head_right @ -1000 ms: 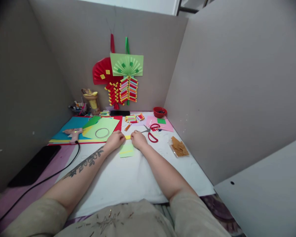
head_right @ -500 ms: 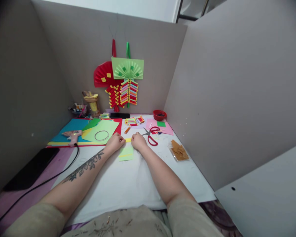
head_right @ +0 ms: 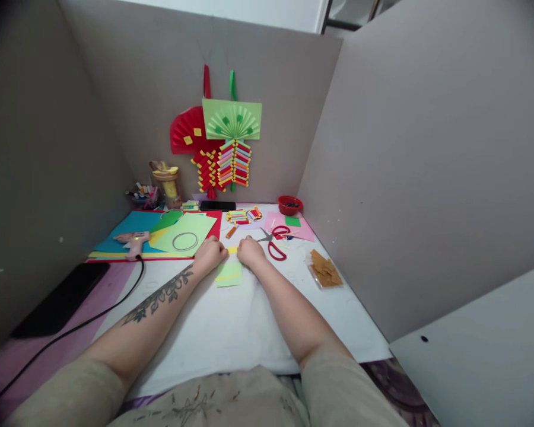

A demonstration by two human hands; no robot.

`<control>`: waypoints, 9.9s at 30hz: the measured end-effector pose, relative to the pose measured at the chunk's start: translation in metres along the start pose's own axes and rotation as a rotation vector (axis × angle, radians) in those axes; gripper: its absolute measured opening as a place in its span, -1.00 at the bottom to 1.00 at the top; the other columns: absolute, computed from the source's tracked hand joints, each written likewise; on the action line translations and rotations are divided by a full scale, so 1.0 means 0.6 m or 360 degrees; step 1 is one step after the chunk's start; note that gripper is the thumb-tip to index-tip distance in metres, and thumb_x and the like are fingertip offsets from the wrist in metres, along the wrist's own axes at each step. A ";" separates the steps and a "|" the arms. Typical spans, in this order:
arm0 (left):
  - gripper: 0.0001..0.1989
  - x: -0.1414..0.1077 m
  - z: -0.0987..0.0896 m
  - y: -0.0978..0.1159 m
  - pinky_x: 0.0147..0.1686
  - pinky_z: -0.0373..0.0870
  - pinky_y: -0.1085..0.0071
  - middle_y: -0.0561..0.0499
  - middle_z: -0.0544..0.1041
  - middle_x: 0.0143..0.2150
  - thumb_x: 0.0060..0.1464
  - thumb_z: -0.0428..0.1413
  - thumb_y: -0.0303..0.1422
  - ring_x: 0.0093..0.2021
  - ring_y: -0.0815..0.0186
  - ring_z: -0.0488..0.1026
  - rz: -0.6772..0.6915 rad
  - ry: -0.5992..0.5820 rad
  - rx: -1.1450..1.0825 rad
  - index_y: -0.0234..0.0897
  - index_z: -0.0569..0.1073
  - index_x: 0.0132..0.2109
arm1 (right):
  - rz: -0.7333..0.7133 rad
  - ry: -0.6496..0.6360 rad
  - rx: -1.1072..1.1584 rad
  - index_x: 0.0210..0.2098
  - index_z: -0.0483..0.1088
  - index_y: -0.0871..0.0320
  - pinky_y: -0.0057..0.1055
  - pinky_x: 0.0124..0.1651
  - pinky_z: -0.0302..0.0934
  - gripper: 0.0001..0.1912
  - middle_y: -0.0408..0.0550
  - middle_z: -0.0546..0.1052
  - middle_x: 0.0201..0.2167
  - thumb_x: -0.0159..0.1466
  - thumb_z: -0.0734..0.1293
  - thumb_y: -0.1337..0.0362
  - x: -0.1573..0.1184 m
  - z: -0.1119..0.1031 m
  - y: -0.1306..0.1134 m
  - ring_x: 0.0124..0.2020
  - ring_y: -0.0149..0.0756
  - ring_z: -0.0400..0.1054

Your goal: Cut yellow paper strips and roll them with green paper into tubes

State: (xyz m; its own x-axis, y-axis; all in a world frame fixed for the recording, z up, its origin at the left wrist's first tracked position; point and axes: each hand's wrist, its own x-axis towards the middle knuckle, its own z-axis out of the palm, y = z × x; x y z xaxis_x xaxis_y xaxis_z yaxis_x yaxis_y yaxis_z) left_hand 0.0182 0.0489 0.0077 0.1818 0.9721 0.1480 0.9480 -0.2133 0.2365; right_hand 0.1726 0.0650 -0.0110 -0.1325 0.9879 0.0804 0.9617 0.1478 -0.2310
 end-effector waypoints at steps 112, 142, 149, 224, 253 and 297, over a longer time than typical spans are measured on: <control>-0.76 -0.012 0.000 -0.029 -0.09 0.27 0.30 -0.10 0.46 -0.24 0.08 -0.03 -0.34 -0.17 0.20 0.35 0.0383 0.0180 -0.0063 -0.25 0.53 -0.26 | 0.0527 0.0318 0.0093 -0.15 0.35 0.25 -0.37 -0.21 0.15 -0.74 0.12 0.48 -0.22 0.21 0.22 0.26 -0.034 -0.041 0.120 -0.20 -0.16 0.36; -0.77 0.003 0.005 -0.008 -0.17 0.30 0.29 -0.17 0.47 -0.25 0.02 0.01 -0.36 -0.17 0.12 0.37 0.0210 0.0114 0.0029 -0.34 0.55 -0.36 | -0.0039 0.0051 -0.0059 -0.21 0.44 0.22 -0.33 -0.13 0.12 -0.75 0.14 0.45 -0.15 0.26 0.16 0.30 -0.028 -0.009 -0.001 -0.10 -0.13 0.28; -0.78 0.003 0.001 -0.021 -0.08 0.24 0.32 -0.06 0.46 -0.16 0.01 0.04 -0.43 -0.12 0.22 0.36 0.0449 0.0125 -0.0125 -0.18 0.56 -0.24 | -0.0158 0.0060 0.0018 -0.19 0.38 0.12 -0.39 -0.10 0.08 -0.82 -0.02 0.44 -0.18 0.25 0.19 0.34 -0.033 -0.010 0.005 -0.11 -0.24 0.25; -0.71 0.012 0.030 -0.034 -0.16 0.30 0.43 -0.03 0.50 -0.15 0.10 -0.03 -0.42 -0.11 0.27 0.40 0.0518 0.0026 -0.0316 -0.13 0.58 -0.19 | -0.0231 0.0136 0.0331 -0.32 0.45 0.14 -0.51 -0.24 0.08 -0.74 -0.08 0.45 -0.33 0.11 0.21 0.53 -0.047 -0.031 0.157 -0.32 -0.36 0.27; -0.64 0.001 0.024 -0.024 -0.22 0.19 0.43 -0.01 0.35 -0.10 0.22 -0.16 -0.14 -0.12 0.25 0.29 0.0558 -0.0071 -0.0037 0.10 0.46 0.01 | -0.0306 0.0139 0.0312 -0.31 0.47 0.13 -0.52 -0.25 0.07 -0.70 -0.08 0.43 -0.36 0.10 0.20 0.55 -0.058 -0.040 0.141 -0.35 -0.38 0.25; -0.70 0.006 0.022 -0.029 -0.17 0.27 0.45 -0.04 0.45 -0.11 0.17 -0.05 -0.30 -0.15 0.29 0.39 0.0519 -0.0054 -0.0303 -0.18 0.57 -0.15 | -0.0488 0.0140 0.0526 -0.36 0.50 0.18 -0.45 -0.21 0.16 -0.66 -0.04 0.45 -0.38 0.05 0.17 0.60 -0.047 -0.023 0.152 -0.35 -0.35 0.29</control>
State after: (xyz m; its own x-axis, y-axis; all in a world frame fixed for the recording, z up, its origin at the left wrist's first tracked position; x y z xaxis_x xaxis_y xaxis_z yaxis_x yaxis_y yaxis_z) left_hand 0.0058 0.0577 -0.0084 0.4774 0.8523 0.2137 0.7739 -0.5231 0.3570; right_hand 0.2672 0.0500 -0.0208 -0.3644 0.8906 0.2722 0.7511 0.4539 -0.4794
